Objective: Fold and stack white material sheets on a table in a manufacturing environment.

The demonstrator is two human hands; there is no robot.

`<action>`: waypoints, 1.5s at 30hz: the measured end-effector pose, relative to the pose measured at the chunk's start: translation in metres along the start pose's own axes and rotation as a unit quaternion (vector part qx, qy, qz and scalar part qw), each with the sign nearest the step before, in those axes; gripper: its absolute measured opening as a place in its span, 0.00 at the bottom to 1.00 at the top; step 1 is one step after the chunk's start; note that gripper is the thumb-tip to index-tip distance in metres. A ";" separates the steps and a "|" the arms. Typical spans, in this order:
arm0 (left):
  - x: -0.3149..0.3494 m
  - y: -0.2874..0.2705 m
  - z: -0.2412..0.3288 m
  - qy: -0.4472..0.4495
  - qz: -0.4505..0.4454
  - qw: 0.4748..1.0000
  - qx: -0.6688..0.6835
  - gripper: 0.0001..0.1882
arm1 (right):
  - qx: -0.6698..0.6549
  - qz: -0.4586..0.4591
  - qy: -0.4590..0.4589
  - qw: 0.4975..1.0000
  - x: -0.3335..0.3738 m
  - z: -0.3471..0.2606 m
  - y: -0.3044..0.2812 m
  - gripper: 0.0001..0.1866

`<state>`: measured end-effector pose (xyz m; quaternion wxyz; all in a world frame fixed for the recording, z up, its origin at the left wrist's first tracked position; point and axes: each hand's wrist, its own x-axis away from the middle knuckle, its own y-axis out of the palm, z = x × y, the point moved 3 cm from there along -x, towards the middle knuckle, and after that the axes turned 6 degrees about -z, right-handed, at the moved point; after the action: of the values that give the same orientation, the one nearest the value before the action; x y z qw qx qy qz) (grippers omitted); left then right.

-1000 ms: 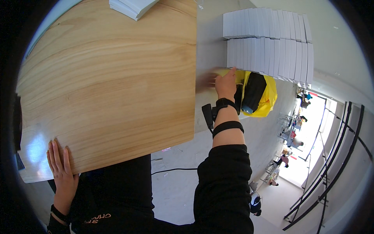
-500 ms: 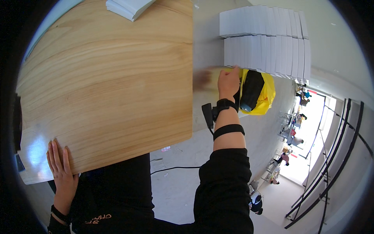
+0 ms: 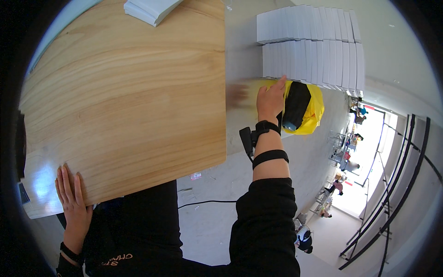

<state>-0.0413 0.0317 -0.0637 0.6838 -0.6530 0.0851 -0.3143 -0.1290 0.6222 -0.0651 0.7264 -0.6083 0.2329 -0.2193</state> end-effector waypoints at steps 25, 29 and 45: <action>0.000 0.003 0.000 0.001 0.028 1.000 0.005 0.49 | -0.085 0.060 0.018 0.994 0.009 0.009 -0.042 0.38; -0.001 0.002 0.001 0.003 0.031 1.000 0.006 0.49 | -0.086 0.065 0.012 0.994 0.007 0.012 -0.041 0.37; -0.002 0.001 0.002 0.006 0.035 0.999 0.011 0.49 | -0.182 0.092 0.033 0.978 -0.002 0.011 -0.050 0.29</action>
<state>-0.0410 0.0345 -0.0648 0.7009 -0.6401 0.1086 -0.2955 -0.1260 0.6235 -0.0142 0.6128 -0.6984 0.3479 -0.1251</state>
